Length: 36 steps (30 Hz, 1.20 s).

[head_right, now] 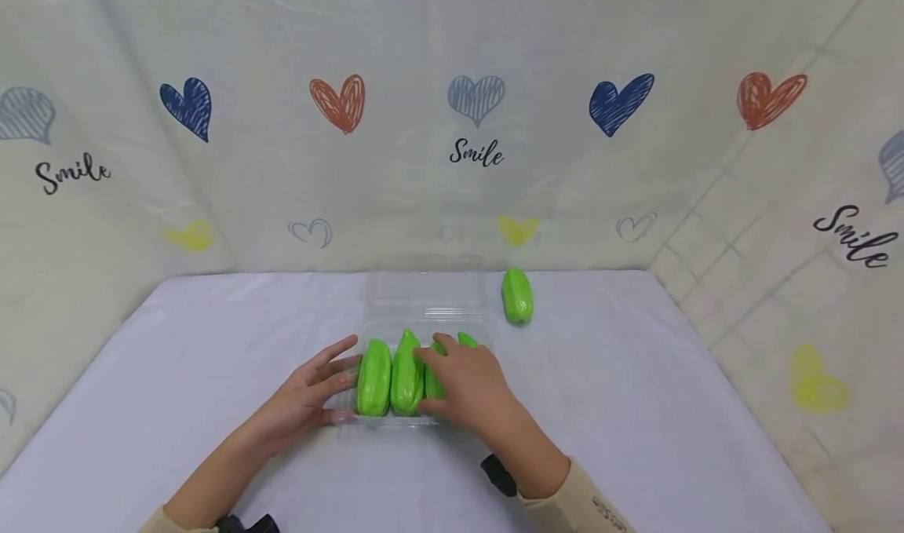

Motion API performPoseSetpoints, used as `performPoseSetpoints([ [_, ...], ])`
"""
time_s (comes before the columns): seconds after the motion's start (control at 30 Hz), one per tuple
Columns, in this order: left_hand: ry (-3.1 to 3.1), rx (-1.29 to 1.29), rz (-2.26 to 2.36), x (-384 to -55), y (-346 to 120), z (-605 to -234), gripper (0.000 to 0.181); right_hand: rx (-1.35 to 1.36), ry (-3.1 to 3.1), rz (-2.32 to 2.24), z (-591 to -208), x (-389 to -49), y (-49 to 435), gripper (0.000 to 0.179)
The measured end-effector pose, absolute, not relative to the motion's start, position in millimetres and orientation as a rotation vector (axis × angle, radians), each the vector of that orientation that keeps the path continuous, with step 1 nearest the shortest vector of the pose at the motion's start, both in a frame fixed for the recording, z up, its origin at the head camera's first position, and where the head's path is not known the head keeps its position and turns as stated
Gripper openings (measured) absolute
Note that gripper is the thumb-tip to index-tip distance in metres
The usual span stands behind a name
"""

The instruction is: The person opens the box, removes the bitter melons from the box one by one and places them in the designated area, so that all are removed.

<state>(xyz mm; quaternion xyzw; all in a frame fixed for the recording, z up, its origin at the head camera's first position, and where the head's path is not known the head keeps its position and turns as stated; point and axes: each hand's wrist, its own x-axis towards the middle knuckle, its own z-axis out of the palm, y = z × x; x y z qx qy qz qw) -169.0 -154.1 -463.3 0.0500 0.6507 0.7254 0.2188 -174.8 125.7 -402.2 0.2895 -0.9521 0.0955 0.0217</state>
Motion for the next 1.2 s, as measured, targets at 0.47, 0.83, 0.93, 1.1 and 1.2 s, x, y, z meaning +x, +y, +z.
performPoseSetpoints([
  [0.47,1.803,0.132,2.008,-167.6,-155.1,-463.0,0.065,0.806,-2.865,0.421,-404.3,-174.2,122.2,0.061],
  [0.83,1.796,0.135,2.016,-166.7,-154.9,-461.1,0.066,0.666,-2.924,0.617,-396.0,-174.1,123.6,0.067],
  [0.93,1.796,0.132,2.016,-166.7,-154.9,-461.1,0.067,0.661,-2.916,0.695,-393.5,-175.6,126.9,0.066],
  [1.1,1.804,0.134,2.01,-167.5,-155.1,-462.2,0.066,0.709,-2.856,0.784,-390.6,-178.7,132.1,0.059],
  [1.2,1.805,0.132,2.009,-168.4,-155.3,-462.9,0.066,0.731,-2.833,0.833,-389.6,-181.0,135.5,0.055],
])
